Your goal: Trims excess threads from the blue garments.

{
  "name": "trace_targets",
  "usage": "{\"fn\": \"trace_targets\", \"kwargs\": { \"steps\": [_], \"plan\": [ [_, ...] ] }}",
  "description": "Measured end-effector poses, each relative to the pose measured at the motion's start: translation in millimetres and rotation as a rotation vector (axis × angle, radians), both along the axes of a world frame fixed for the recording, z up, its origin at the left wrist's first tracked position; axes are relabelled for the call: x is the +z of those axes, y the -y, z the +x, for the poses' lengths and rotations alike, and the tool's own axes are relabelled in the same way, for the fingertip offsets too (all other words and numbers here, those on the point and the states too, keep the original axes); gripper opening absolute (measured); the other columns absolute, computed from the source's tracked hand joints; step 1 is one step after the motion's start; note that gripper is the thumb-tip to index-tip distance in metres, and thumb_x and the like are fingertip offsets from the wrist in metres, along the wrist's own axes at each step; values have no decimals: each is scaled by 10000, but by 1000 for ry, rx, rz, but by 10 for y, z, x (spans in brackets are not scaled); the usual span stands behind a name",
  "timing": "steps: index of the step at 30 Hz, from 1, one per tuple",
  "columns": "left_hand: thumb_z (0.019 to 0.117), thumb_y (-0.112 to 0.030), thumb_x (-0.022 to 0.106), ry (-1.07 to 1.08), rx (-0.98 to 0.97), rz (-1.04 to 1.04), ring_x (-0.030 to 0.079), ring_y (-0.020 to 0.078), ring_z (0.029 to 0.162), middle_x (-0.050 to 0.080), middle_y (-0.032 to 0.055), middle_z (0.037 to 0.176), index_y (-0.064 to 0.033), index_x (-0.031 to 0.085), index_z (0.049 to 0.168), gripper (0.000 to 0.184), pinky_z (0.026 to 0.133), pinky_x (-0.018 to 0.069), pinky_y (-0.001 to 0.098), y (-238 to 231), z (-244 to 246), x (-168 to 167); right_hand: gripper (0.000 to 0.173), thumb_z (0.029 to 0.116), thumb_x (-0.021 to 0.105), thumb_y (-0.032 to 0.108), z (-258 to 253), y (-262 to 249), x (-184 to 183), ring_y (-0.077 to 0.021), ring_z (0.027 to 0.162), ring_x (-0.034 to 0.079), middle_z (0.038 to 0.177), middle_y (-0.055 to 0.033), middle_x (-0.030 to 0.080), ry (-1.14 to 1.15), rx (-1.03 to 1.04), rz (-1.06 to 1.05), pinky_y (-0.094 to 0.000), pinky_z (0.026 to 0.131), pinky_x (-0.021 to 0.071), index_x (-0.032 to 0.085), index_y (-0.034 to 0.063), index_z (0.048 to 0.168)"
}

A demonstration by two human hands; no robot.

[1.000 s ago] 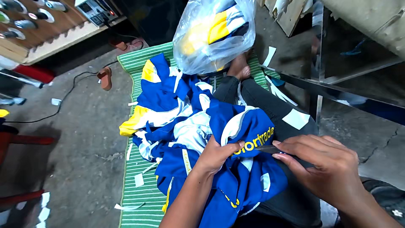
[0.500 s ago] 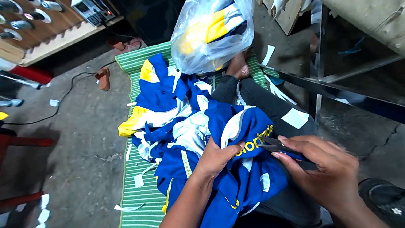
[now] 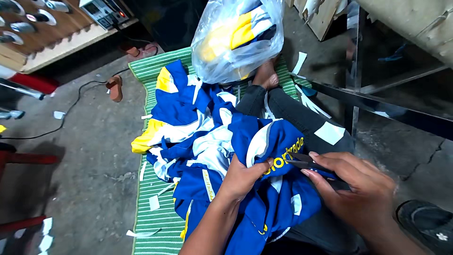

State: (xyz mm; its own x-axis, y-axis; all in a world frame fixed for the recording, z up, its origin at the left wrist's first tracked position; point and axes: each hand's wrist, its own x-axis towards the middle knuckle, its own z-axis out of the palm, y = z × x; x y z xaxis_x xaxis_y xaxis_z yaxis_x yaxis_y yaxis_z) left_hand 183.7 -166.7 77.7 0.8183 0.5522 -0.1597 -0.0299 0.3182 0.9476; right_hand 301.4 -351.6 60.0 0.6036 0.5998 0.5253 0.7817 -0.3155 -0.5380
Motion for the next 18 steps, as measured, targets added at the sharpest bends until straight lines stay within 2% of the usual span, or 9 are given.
{"fn": "trace_targets", "kwargs": {
  "steps": [18],
  "plan": [
    [818,98,659,5,36,-4,704,61,866,728,5,915,-51,639,1048,275,829,588,249,31,13,-7,253,962,690,310,-37,-22,-27,-159,830,704,988,-76,782,34,-33,12,-326,689,492,807,103,1051]
  ]
}}
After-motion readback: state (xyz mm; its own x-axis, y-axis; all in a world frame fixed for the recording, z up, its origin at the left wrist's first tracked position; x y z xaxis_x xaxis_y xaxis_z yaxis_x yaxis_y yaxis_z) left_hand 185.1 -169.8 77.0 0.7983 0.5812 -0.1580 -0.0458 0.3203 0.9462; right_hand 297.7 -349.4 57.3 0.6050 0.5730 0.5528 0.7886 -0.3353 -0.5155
